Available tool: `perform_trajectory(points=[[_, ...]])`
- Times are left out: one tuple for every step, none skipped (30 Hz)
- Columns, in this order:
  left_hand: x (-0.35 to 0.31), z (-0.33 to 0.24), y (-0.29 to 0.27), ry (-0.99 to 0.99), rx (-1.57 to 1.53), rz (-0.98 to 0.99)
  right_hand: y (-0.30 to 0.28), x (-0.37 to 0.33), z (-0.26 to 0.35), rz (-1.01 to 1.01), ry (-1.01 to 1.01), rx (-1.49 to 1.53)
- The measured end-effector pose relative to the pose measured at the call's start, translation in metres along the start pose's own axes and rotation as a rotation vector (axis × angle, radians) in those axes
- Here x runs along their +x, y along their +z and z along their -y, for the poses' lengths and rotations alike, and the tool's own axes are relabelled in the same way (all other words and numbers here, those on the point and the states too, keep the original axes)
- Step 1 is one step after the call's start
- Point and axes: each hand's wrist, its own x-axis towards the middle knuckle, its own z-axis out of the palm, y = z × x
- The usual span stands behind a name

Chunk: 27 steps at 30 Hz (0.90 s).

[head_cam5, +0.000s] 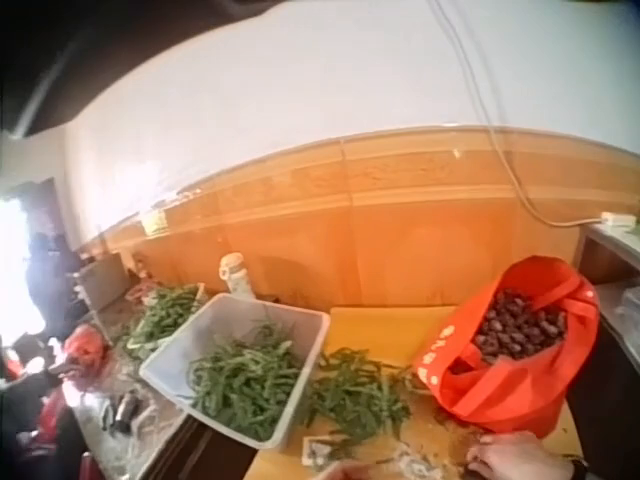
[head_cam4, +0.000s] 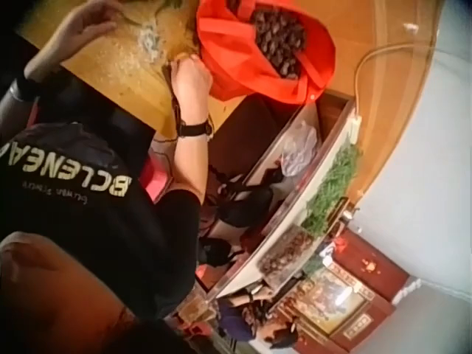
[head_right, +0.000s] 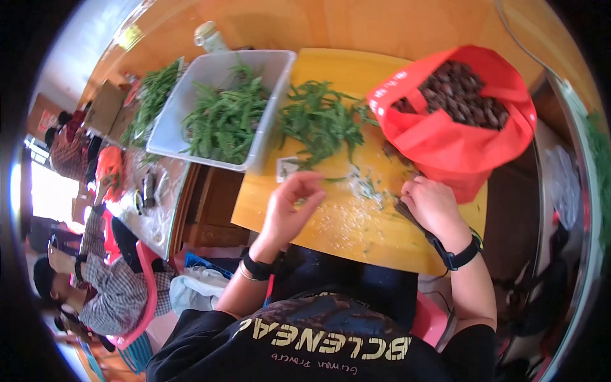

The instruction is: Cutting green plant stems and sorting small brown materials at a production workstation using pliers.

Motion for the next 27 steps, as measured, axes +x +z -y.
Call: perform_trajectory(points=[[-0.002, -0.003, 0.0, 0.006, 0.017, 0.034, 0.005, 0.007, 0.001, 0.052, 0.014, -0.034], [-0.005, -0.007, -0.002, 0.0, 0.045, 0.054, 0.011, 0.013, 0.0, 0.102, 0.031, -0.071], [-0.007, -0.008, -0.003, -0.007, 0.069, 0.079, 0.021, 0.015, -0.006, 0.112, 0.004, -0.046], [-0.008, -0.008, -0.006, 0.0, 0.04, 0.095, 0.026, 0.017, -0.008, 0.11, -0.023, -0.051], [-0.009, -0.007, -0.008, 0.006, 0.044, 0.072, 0.029, 0.019, -0.009, 0.106, -0.003, -0.074], [-0.011, -0.007, -0.01, -0.005, 0.064, 0.089, 0.031, 0.021, -0.009, 0.102, 0.014, -0.095], [-0.011, -0.007, -0.011, -0.017, 0.082, 0.108, 0.03, 0.02, -0.008, 0.104, 0.017, -0.091], [-0.01, -0.004, -0.01, -0.016, 0.059, 0.096, 0.028, 0.021, -0.006, 0.101, -0.004, -0.096], [-0.008, -0.004, -0.008, -0.011, 0.061, 0.076, 0.024, 0.021, -0.005, 0.125, 0.014, -0.038], [-0.006, -0.005, -0.007, 0.003, 0.062, 0.098, 0.023, 0.021, -0.004, 0.149, 0.034, 0.019], [-0.004, -0.005, -0.006, 0.018, 0.062, 0.121, 0.025, 0.023, -0.005, 0.153, 0.042, -0.003], [-0.003, -0.006, -0.004, 0.013, 0.043, 0.126, 0.026, 0.024, -0.005, 0.15, 0.024, -0.008], [-0.001, -0.006, -0.002, 0.018, 0.048, 0.108, 0.026, 0.024, -0.007, 0.137, 0.027, 0.014], [0.0, -0.006, 0.0, 0.035, 0.051, 0.123, 0.028, 0.024, -0.009, 0.124, 0.03, 0.036], [0.0, -0.007, 0.0, 0.051, 0.058, 0.13, 0.03, 0.024, -0.012, 0.087, -0.006, 0.046], [0.001, -0.005, 0.001, 0.056, 0.035, 0.144, 0.03, 0.025, -0.013, 0.092, 0.024, 0.086], [0.002, -0.005, 0.002, 0.062, 0.029, 0.144, 0.029, 0.026, -0.014, 0.098, 0.051, 0.127], [0.003, -0.004, 0.002, 0.069, 0.022, 0.145, 0.032, 0.026, -0.015, 0.063, 0.055, 0.12], [0.002, -0.003, 0.002, 0.074, 0.014, 0.157, 0.03, 0.025, -0.013, 0.072, 0.064, 0.12], [0.001, -0.002, 0.002, 0.093, 0.016, 0.153, 0.029, 0.025, -0.01, 0.082, 0.072, 0.119], [0.002, 0.0, 0.002, 0.108, 0.02, 0.15, 0.029, 0.025, -0.011, 0.093, 0.061, 0.107], [0.004, -0.001, 0.003, 0.118, 0.022, 0.15, 0.03, 0.025, -0.013, 0.098, 0.034, 0.11], [0.007, -0.001, 0.003, 0.115, 0.033, 0.124, 0.031, 0.025, -0.015, 0.12, 0.071, 0.123], [0.006, -0.002, 0.003, 0.127, 0.033, 0.13, 0.031, 0.025, -0.015, 0.149, 0.107, 0.134], [0.006, -0.003, 0.003, 0.137, 0.034, 0.135, 0.031, 0.025, -0.012, 0.149, 0.079, 0.145], [0.006, -0.004, 0.002, 0.148, 0.0, 0.125, 0.028, 0.025, -0.011, 0.164, 0.05, 0.147], [0.005, -0.008, 0.003, 0.149, 0.006, 0.121, 0.025, 0.025, -0.01, 0.179, 0.068, 0.163]])
